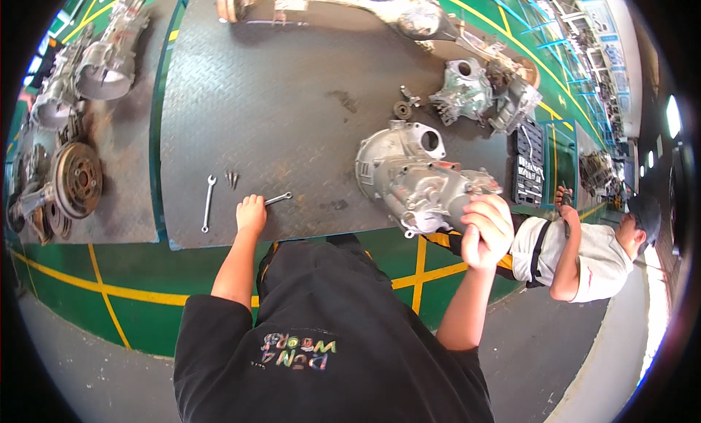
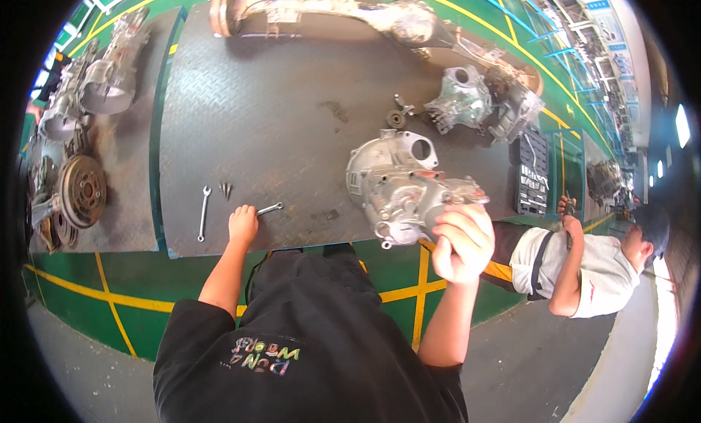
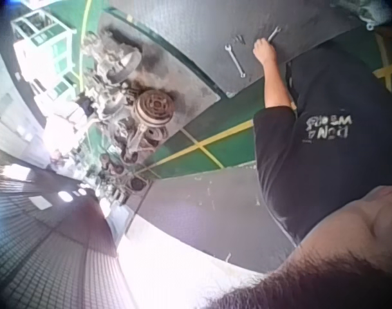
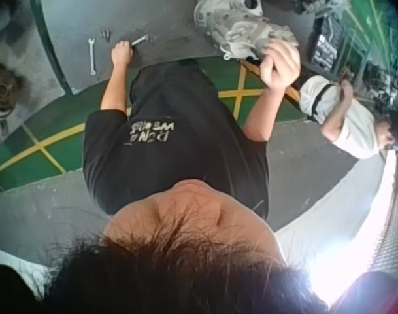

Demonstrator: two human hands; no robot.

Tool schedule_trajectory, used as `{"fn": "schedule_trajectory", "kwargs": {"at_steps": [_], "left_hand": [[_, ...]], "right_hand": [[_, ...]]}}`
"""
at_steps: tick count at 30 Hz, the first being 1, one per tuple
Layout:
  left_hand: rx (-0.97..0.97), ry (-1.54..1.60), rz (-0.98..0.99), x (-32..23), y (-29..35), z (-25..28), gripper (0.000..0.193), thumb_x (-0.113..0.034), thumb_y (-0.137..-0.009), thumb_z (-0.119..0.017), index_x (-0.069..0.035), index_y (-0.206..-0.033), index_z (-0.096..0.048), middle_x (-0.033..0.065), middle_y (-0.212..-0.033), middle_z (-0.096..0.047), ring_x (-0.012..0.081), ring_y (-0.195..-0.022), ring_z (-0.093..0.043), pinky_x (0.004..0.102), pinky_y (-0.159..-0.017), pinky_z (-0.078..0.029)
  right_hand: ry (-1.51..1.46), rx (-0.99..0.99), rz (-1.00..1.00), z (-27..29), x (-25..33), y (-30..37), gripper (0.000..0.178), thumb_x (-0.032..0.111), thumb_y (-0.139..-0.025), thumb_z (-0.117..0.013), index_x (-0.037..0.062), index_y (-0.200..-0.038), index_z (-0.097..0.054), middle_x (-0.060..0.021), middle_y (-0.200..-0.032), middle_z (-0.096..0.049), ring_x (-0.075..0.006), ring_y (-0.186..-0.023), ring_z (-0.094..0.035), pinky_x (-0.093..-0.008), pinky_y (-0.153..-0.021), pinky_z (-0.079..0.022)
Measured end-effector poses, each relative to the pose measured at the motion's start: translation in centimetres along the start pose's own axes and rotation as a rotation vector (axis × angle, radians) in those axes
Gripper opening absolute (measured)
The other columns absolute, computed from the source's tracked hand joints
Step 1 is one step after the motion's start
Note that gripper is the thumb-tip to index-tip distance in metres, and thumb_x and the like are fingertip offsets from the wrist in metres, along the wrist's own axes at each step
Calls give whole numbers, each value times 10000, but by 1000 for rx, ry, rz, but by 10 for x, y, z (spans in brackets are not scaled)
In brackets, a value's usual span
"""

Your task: Assembling internal components, including gears and shafts, into a differential or transmission housing on a workbench.

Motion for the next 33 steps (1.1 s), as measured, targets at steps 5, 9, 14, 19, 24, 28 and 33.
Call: {"fn": "schedule_trajectory", "kwargs": {"at_steps": [5, 9, 14, 19, 24, 28, 33], "left_hand": [[128, -242, 24, -14, -9, -11, 181, -166, -856, -634, -111, -1025, -670, 43, -1036, -657, 255, -1021, -631, 418, -839, -492], [279, -418, -41, -22, -25, -16, 191, -190, -879, -614, -127, -1042, -690, 44, -1055, -664, 248, -1012, -644, 412, -839, -486], [275, -424, -72, -40, -24, 1, 166, -187, -905, -597, -142, -1023, -704, 30, -1044, -670, 232, -1007, -667, 418, -843, -485], [226, -417, -82, -40, -18, 0, 141, -185, -907, -592, -142, -991, -697, 27, -1019, -670, 232, -989, -674, 421, -840, -488], [272, -457, -103, -32, -19, -14, 134, -180, -904, -593, -148, -975, -702, 28, -999, -673, 234, -967, -678, 416, -831, -489], [305, -452, -150, -37, -21, -11, 134, -202, -875, -626, -152, -972, -705, 38, -1011, -666, 243, -984, -663, 413, -850, -479], [301, -478, -232, -38, -12, -6, 112, -190, -878, -606, -168, -917, -709, 27, -977, -675, 233, -970, -637, 404, -853, -438]], "right_hand": [[-38, 17, 54, 4, 0, -2, 99, 67, -675, -615, 19, -752, -656, -105, -832, -689, -320, -832, -660, -422, -770, -530], [-43, 3, 88, 7, -3, -4, 64, 106, -700, -654, 70, -752, -665, -52, -837, -687, -268, -806, -666, -390, -743, -535], [-88, -19, 99, 9, -9, -1, 74, 108, -695, -662, 73, -759, -664, -48, -831, -681, -263, -780, -662, -389, -740, -537], [-127, -11, 110, 11, -12, -2, 95, 115, -671, -664, 69, -755, -666, -52, -814, -677, -261, -776, -655, -394, -711, -537], [-134, -22, 118, 10, -13, -2, 122, 122, -652, -663, 67, -759, -678, -55, -818, -677, -265, -777, -656, -395, -700, -538], [-125, -12, 115, 11, -14, 0, 150, 127, -632, -666, 65, -767, -684, -56, -839, -683, -265, -800, -661, -394, -706, -548], [-134, -33, 107, 12, -15, 0, 169, 118, -603, -672, 65, -764, -682, -50, -853, -687, -257, -819, -665, -392, -715, -554]]}}
Point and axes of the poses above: each hand's wrist, its own y-axis away from the middle knuckle, its own z-axis out of the back of the hand, x = y × z, the point moved 5 cm from there along -y, towards the middle knuckle
